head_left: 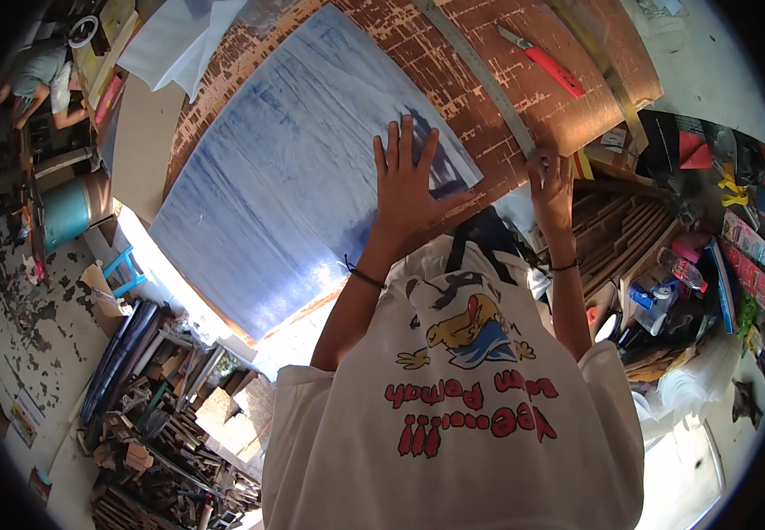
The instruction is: The person aligns wooden and metal rulers over a sheet of material and cuts along the edges using a utility knife.
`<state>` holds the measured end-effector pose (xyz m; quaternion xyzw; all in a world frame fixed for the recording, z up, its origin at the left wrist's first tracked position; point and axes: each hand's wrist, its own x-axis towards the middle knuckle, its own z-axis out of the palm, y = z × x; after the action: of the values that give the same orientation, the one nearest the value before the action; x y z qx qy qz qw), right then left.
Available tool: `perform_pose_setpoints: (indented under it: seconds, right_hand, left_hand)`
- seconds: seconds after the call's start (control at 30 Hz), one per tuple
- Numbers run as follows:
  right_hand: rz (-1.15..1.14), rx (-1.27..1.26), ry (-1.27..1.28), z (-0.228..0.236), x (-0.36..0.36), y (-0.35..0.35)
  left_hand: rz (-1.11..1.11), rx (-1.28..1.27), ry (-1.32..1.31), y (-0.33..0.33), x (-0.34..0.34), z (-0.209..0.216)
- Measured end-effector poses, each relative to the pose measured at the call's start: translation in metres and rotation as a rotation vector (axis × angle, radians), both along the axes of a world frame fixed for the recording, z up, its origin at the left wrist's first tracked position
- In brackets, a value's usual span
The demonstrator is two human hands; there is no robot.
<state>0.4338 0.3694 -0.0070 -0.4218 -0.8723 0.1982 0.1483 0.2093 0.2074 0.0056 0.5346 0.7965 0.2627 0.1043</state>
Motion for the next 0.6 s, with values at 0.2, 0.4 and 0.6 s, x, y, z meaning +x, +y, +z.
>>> perform_pose_setpoints:
  seconds: [0.2, 0.4, 0.6]
  right_hand:
    - [0.051, 0.142, 0.026, -0.010, 0.005, -0.034]
    - [-0.426, -0.320, 0.107, 0.024, 0.014, -0.075]
    - [-0.397, -0.205, 0.188, 0.012, 0.063, -0.105]
  left_hand:
    - [0.012, 0.094, 0.094, 0.011, -0.040, -0.019]
    - [0.294, 0.152, 0.364, 0.063, -0.157, -0.049]
    - [0.263, 0.116, 0.327, 0.079, -0.204, -0.046]
